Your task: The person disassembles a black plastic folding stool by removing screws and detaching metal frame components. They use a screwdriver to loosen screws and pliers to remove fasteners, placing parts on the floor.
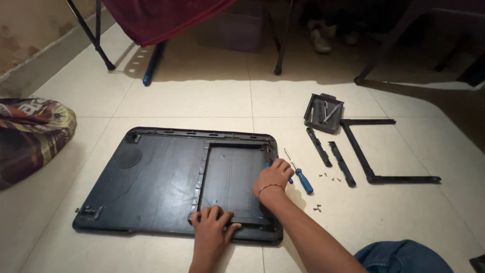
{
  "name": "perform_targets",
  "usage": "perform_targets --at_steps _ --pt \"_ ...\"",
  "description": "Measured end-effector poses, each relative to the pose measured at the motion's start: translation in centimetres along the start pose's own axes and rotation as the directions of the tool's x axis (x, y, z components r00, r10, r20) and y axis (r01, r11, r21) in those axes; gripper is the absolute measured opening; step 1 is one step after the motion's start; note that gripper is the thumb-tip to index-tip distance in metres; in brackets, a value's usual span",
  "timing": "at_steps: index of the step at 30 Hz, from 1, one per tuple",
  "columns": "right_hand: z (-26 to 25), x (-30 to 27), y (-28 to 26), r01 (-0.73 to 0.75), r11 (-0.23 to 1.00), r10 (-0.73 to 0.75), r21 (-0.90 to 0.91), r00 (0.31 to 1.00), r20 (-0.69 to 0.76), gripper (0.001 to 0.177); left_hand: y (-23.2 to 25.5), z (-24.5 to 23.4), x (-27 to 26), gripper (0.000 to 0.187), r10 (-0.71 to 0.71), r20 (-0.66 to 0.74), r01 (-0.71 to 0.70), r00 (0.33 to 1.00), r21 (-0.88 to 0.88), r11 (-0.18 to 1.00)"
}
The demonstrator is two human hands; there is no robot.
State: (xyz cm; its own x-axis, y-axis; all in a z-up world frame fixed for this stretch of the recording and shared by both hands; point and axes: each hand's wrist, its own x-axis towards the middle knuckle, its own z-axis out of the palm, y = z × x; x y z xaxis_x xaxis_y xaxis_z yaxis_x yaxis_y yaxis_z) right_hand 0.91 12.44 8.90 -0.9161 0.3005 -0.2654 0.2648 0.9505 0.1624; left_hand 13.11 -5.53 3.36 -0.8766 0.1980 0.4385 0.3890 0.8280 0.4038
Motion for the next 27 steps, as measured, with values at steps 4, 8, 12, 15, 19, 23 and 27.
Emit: perform_targets --at_steps 4,8,12,15,19,23,27 --pt "-2.0 0.0 1.8 -0.097 0.963 0.062 0.251 0.987 0.145 0.054 0.3 -0.9 1.1 0.045 -0.044 0.064 0.046 0.997 -0.039 0.998" --pt "1.1 2.0 4.0 -0.077 0.908 0.055 0.411 0.996 0.064 0.044 2.0 0.7 4.0 0.043 -0.273 0.219 0.309 0.937 -0.153 0.939" --pt "5.7 4.2 6.3 -0.066 0.474 -0.054 0.878 0.993 0.103 0.04 4.8 5.9 7.4 0.047 -0.386 0.162 0.414 0.908 -0.479 0.774" --pt "7.1 4.9 7.7 -0.259 0.029 -0.148 0.965 0.954 0.26 0.029 5.0 9.9 10.7 0.046 -0.462 0.258 0.523 0.849 -0.542 0.658" --pt "6.2 4.7 8.9 -0.438 -0.263 -0.28 0.86 0.887 0.366 0.024 4.3 13.3 13.7 0.039 -0.467 0.268 0.538 0.843 -0.394 0.745" --pt "5.4 4.5 9.5 -0.46 -0.246 -0.275 0.853 0.877 0.394 0.025 4.3 15.2 14.1 0.042 -0.423 0.192 0.463 0.886 -0.288 0.838" --pt "5.5 4.8 9.9 -0.464 -0.272 -0.331 0.843 0.868 0.371 0.025 4.6 15.5 13.5 0.044 -0.371 0.137 0.395 0.919 -0.286 0.873"
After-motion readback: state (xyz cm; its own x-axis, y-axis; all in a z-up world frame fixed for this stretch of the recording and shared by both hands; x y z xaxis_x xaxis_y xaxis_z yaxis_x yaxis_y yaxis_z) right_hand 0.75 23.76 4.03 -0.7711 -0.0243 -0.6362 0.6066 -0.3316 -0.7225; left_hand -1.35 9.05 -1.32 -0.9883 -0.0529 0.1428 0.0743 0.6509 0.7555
